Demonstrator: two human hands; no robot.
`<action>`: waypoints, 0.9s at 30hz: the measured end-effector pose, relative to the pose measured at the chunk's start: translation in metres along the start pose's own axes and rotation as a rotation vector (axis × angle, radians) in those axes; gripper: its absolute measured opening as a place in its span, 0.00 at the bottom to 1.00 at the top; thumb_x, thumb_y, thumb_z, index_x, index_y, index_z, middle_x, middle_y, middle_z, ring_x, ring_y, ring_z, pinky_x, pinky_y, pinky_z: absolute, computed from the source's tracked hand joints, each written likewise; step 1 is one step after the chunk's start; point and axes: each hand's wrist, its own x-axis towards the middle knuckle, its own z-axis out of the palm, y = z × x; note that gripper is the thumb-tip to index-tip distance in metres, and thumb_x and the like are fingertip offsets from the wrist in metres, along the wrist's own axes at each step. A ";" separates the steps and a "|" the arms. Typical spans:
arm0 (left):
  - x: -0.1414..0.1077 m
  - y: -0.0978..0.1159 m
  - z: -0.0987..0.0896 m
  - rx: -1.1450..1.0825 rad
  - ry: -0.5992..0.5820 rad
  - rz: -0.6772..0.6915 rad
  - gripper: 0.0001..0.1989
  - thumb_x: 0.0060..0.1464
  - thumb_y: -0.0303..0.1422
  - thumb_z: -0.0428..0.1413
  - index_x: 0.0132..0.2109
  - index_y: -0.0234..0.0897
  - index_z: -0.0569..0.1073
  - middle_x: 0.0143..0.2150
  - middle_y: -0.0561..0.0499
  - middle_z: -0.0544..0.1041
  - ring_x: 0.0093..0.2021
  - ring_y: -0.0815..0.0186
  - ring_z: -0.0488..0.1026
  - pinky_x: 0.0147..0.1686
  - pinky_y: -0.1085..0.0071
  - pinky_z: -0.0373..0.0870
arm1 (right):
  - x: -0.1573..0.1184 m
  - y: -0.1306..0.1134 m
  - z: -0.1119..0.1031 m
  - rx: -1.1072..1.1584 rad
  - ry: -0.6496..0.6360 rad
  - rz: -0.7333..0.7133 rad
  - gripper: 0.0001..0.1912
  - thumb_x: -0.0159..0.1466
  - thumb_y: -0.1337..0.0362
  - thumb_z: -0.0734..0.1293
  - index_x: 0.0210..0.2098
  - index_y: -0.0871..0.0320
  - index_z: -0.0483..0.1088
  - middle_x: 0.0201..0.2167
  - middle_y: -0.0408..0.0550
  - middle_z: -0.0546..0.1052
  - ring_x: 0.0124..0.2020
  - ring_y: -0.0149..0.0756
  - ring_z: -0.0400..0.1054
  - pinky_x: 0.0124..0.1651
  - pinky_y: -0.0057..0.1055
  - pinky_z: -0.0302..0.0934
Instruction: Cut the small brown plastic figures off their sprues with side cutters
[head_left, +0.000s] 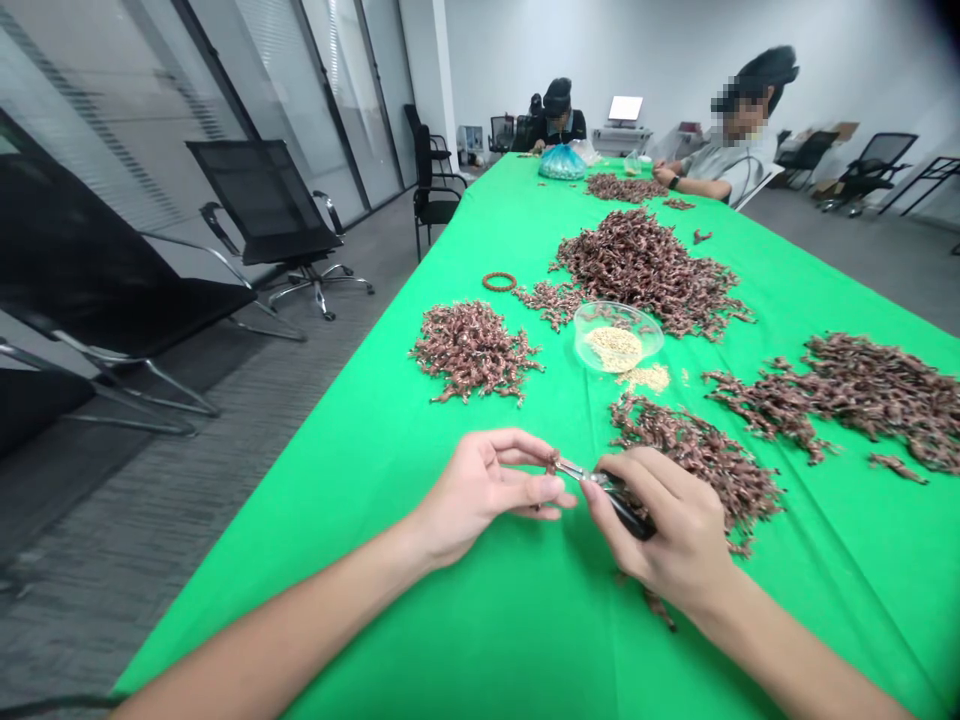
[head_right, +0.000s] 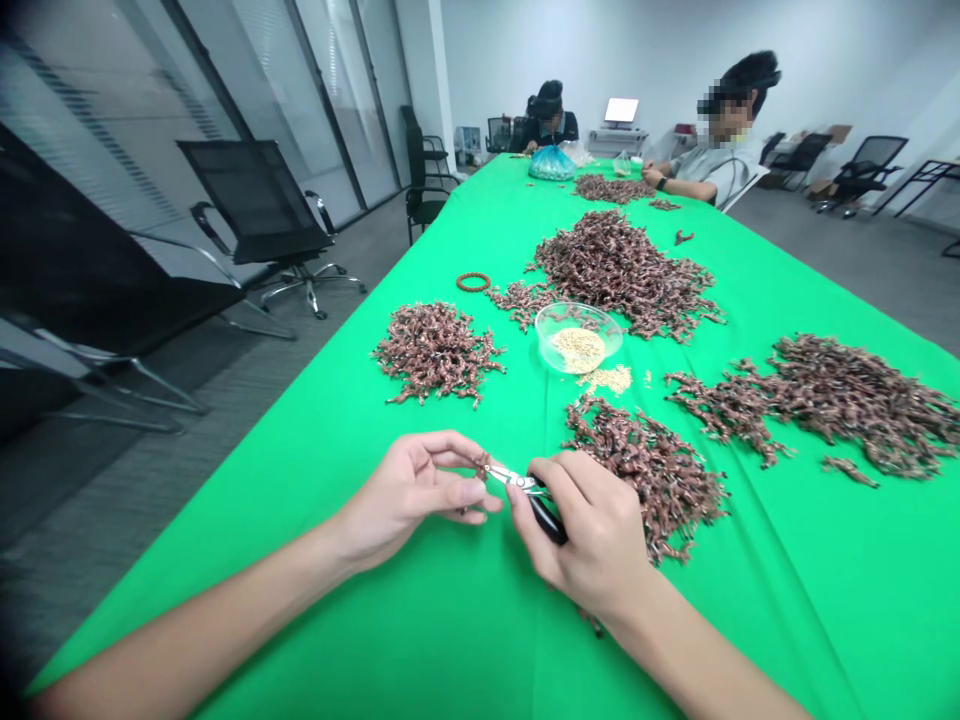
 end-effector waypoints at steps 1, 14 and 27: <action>0.000 0.000 0.000 -0.021 0.003 -0.002 0.18 0.45 0.29 0.69 0.42 0.30 0.73 0.40 0.45 0.80 0.36 0.57 0.83 0.34 0.70 0.80 | 0.000 0.001 -0.001 -0.054 0.017 -0.042 0.11 0.60 0.67 0.70 0.43 0.61 0.70 0.31 0.50 0.75 0.30 0.36 0.69 0.32 0.31 0.63; 0.000 0.002 0.003 -0.155 0.009 -0.115 0.15 0.44 0.28 0.70 0.41 0.30 0.78 0.34 0.47 0.82 0.33 0.62 0.83 0.32 0.78 0.78 | -0.006 0.012 -0.004 -0.385 0.088 -0.344 0.20 0.56 0.64 0.74 0.46 0.64 0.70 0.33 0.52 0.79 0.33 0.41 0.71 0.35 0.36 0.65; 0.001 0.001 0.003 -0.230 0.003 -0.134 0.16 0.45 0.30 0.70 0.40 0.28 0.76 0.35 0.45 0.83 0.33 0.64 0.82 0.30 0.79 0.75 | -0.005 0.011 -0.008 -0.377 0.080 -0.380 0.18 0.58 0.64 0.73 0.47 0.61 0.70 0.34 0.53 0.80 0.33 0.40 0.73 0.33 0.35 0.65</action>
